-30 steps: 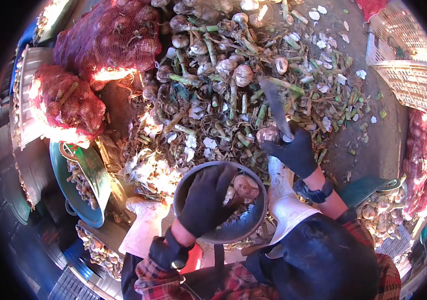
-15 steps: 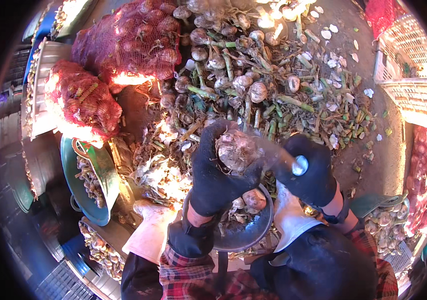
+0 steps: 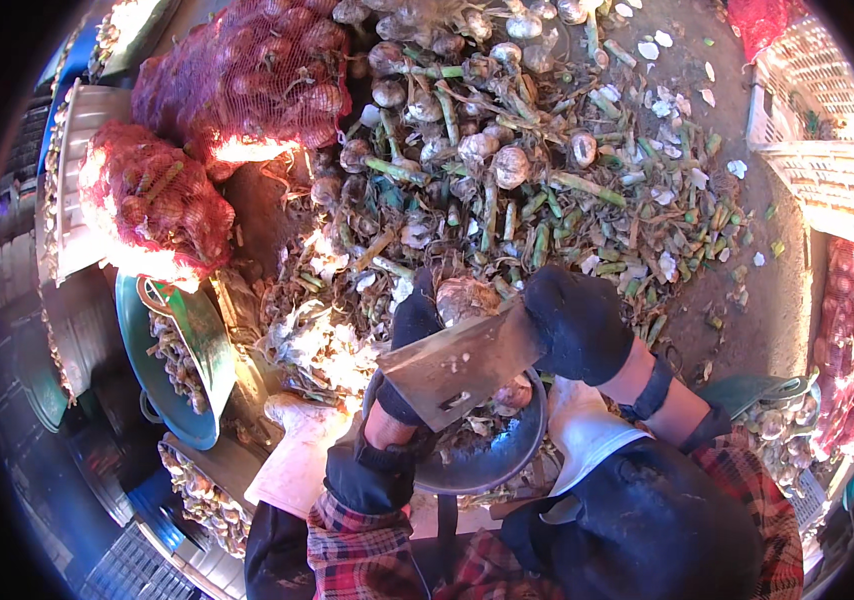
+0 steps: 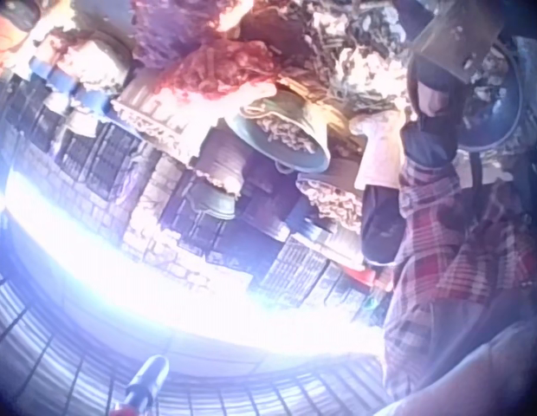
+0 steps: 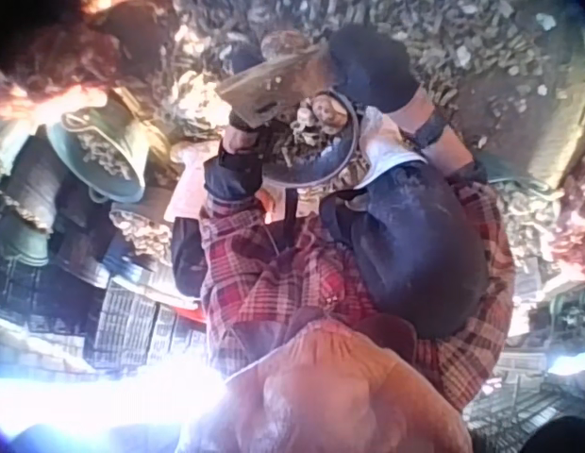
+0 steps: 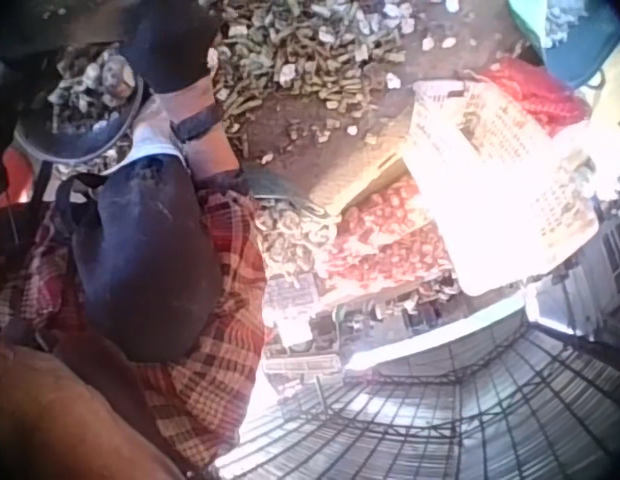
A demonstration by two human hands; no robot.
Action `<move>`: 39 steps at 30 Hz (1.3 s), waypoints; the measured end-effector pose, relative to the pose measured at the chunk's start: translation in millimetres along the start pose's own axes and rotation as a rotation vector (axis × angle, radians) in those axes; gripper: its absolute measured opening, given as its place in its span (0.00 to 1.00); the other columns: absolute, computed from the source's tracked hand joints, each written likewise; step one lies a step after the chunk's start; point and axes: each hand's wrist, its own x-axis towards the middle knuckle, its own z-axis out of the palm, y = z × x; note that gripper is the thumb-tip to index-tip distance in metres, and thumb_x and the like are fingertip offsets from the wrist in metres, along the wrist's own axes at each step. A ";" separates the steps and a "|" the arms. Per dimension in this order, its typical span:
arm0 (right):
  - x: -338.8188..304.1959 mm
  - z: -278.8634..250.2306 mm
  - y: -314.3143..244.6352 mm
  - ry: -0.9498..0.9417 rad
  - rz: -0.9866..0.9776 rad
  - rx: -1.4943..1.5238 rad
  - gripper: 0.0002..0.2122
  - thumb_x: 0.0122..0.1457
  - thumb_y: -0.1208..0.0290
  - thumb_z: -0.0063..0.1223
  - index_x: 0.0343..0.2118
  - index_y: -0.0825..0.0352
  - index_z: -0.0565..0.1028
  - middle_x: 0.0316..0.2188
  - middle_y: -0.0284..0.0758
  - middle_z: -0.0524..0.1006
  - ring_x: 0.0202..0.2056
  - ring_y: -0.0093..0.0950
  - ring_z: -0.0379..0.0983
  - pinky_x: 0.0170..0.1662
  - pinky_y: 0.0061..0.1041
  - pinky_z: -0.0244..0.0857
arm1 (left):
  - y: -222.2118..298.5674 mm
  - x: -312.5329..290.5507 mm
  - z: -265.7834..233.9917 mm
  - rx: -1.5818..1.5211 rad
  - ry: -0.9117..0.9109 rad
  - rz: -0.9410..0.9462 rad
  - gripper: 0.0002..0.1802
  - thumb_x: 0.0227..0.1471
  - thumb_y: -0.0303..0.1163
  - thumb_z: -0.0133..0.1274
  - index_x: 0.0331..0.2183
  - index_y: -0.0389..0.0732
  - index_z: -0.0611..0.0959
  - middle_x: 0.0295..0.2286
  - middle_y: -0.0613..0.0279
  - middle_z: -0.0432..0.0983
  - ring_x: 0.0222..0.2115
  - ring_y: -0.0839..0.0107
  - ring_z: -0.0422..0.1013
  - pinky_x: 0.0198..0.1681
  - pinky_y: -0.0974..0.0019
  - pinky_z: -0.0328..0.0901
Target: The person processes garlic by picking up individual bulbs from a pile, trimming the roots and stems with a cleaver, and dropping the cleaned bulbs into a metal bowl. After filling the bowl, the person empties the garlic into a larger green basin and resumes trimming more bulbs.
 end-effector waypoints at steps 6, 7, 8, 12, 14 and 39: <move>-9.1 36.1 14.3 -0.003 0.033 0.237 0.14 0.38 0.64 0.60 0.28 0.62 0.69 0.23 0.37 0.69 0.21 0.39 0.70 0.23 0.35 0.64 | -14.6 -22.1 -2.7 -0.013 -0.018 -0.295 0.25 0.39 0.39 0.60 0.43 0.44 0.77 0.36 0.56 0.76 0.37 0.57 0.73 0.40 0.60 0.67; -15.4 44.7 33.2 -0.010 0.037 0.223 0.14 0.38 0.64 0.60 0.28 0.62 0.69 0.23 0.37 0.69 0.21 0.39 0.70 0.23 0.35 0.64 | -13.7 -5.7 -4.7 0.039 -0.101 -0.120 0.27 0.37 0.40 0.62 0.42 0.43 0.77 0.34 0.57 0.77 0.35 0.60 0.74 0.40 0.61 0.67; -22.5 53.6 63.8 -0.015 0.177 0.029 0.13 0.39 0.66 0.60 0.27 0.62 0.69 0.21 0.38 0.69 0.22 0.40 0.70 0.23 0.35 0.64 | -3.3 11.1 -8.2 0.097 -0.188 0.061 0.28 0.35 0.41 0.64 0.41 0.42 0.76 0.32 0.58 0.77 0.34 0.62 0.74 0.39 0.62 0.67; -23.1 26.7 61.6 0.064 0.551 -0.106 0.06 0.45 0.70 0.56 0.20 0.64 0.69 0.16 0.43 0.71 0.21 0.44 0.71 0.23 0.36 0.65 | 46.7 31.1 -5.3 -0.214 0.171 -0.445 0.36 0.29 0.46 0.68 0.39 0.36 0.73 0.30 0.63 0.73 0.30 0.73 0.70 0.36 0.68 0.66; -15.8 23.1 44.2 0.102 0.535 0.012 0.05 0.45 0.72 0.55 0.20 0.64 0.70 0.16 0.43 0.71 0.20 0.43 0.71 0.23 0.34 0.64 | 32.3 27.7 -12.2 -0.104 0.323 -0.405 0.34 0.35 0.40 0.66 0.42 0.35 0.71 0.31 0.64 0.73 0.31 0.74 0.70 0.36 0.70 0.66; -2.2 48.2 126.0 0.269 0.474 -0.347 0.12 0.48 0.72 0.55 0.36 0.65 0.68 0.29 0.42 0.74 0.25 0.41 0.74 0.26 0.38 0.68 | 9.0 -23.4 -10.9 -0.192 -0.160 -0.811 0.30 0.38 0.35 0.68 0.43 0.37 0.75 0.36 0.60 0.75 0.39 0.71 0.71 0.43 0.67 0.66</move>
